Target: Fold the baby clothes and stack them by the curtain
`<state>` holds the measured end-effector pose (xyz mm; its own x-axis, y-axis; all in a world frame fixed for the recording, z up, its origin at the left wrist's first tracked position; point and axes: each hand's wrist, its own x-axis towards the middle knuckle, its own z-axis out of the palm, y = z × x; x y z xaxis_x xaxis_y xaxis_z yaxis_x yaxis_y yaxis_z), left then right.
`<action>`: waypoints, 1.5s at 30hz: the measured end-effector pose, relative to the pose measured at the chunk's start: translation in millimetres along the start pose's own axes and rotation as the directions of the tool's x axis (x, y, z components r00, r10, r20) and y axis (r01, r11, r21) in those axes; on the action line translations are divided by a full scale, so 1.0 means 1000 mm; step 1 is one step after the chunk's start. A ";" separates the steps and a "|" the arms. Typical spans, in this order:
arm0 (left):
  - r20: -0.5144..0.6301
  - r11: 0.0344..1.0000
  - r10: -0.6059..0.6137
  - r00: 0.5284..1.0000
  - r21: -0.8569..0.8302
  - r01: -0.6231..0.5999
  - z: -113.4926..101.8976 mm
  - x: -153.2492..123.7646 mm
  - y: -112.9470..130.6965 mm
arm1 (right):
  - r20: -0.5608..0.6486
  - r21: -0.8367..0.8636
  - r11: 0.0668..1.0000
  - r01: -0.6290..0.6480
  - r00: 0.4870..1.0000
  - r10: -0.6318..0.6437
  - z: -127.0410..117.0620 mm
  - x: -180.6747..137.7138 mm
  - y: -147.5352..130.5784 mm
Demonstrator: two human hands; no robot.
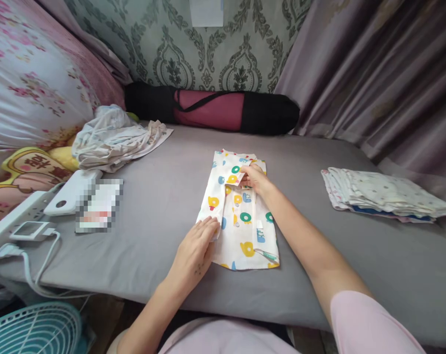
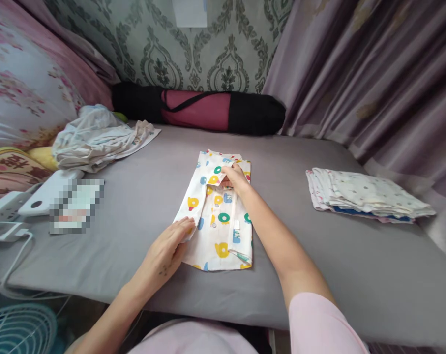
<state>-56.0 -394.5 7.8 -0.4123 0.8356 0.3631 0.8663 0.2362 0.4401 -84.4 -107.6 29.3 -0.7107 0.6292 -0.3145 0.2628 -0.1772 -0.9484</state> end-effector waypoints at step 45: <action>0.048 0.933 -0.198 0.979 0.315 0.173 -0.001 -0.001 0.024 | 0.731 -0.650 0.053 0.758 0.642 -0.231 0.061 -0.052 0.036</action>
<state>-35.0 -389.7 18.9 -0.5617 0.7950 0.2290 0.8258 0.5215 0.2150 -78.1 -193.2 9.2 -0.9941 -0.1080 -0.0114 -0.1012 0.9593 -0.2635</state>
